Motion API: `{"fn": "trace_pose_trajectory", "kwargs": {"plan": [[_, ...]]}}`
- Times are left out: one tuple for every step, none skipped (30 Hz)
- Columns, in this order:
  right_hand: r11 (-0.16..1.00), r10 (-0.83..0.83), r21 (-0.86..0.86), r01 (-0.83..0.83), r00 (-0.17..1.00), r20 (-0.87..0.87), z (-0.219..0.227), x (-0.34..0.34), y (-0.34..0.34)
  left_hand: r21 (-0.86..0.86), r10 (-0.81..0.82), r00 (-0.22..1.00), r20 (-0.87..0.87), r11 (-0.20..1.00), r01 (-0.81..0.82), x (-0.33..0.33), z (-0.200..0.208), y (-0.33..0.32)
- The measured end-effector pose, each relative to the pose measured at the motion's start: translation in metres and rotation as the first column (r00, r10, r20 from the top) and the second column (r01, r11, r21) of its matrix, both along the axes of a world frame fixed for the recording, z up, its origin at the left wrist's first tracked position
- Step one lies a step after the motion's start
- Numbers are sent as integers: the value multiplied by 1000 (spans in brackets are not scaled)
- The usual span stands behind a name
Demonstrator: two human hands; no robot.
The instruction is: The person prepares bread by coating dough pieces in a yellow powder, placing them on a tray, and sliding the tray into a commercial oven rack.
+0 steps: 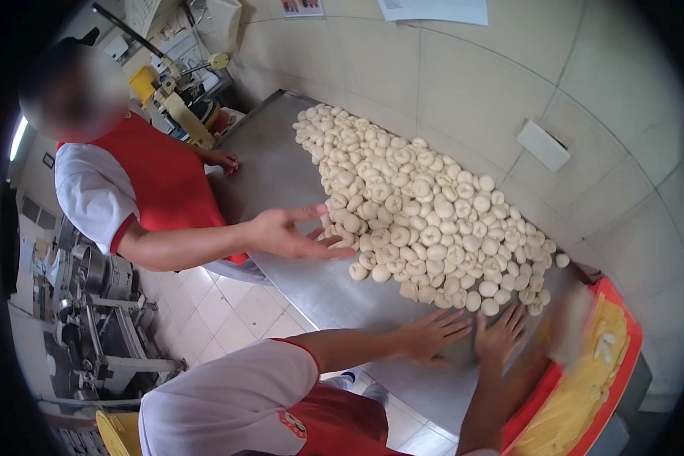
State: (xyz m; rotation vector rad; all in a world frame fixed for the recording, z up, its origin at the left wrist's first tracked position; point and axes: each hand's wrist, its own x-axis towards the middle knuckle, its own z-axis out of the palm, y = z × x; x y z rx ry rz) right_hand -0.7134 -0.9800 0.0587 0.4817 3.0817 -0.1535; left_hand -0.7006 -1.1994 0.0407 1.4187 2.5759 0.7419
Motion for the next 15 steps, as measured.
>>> {"fn": "trace_pose_trajectory", "kwargs": {"plan": [[1000, -18, 11, 19, 998, -53, 2, -15, 3, 0, 18, 1000, 6, 1000, -18, -7, 2, 12], [999, -33, -12, 32, 998, -61, 1, -19, 3, -1, 29, 999, 15, 1000, -29, -6, 5, 15], [998, -60, -23, 58, 995, -76, -2, -17, 5, -3, 80, 996, 41, 997, -80, -4, 5, 12], [999, -15, -33, 12, 996, -93, -14, -9, 8, 10, 127, 990, 69, 992, -127, 0, -1, 7], [999, 25, -28, -28, 995, -96, -32, 7, 18, 30, 164, 980, 115, 985, -168, 11, -6, 5], [997, 74, 22, -72, 990, -117, -51, 32, 19, 35, 187, 979, 86, 981, -191, 27, -15, -3], [991, 122, 60, -116, 985, -121, -64, 67, 8, 28, 210, 975, 67, 977, -212, 48, -24, -21], [992, 128, 15, -127, 985, -118, -58, 103, -14, -67, 169, 982, 81, 984, -164, 71, -19, -46], [989, 138, -34, -143, 983, -119, -44, 140, -38, -162, 132, 987, 93, 980, -116, 98, -10, -72], [984, 144, -87, -153, 984, -103, -23, 169, -51, -141, 122, 990, 65, 984, -111, 122, -1, -94], [977, 150, -133, -164, 982, -112, 1, 185, -60, -112, 113, 994, 15, 988, -110, 132, 6, -107], [967, 163, -176, -183, 979, -120, 18, 197, -61, -119, 108, 993, 45, 988, -102, 126, 12, -108], [988, 84, -121, -98, 989, -118, 16, 202, -56, -136, 104, 991, 80, 986, -93, 116, 15, -106], [998, 10, -64, -17, 993, -119, 8, 197, -47, -153, 106, 988, 115, 984, -88, 110, 18, -100], [998, -59, -17, 57, 990, -131, -3, 192, -44, -84, 56, 984, 171, 996, -42, 107, 17, -92]]}}
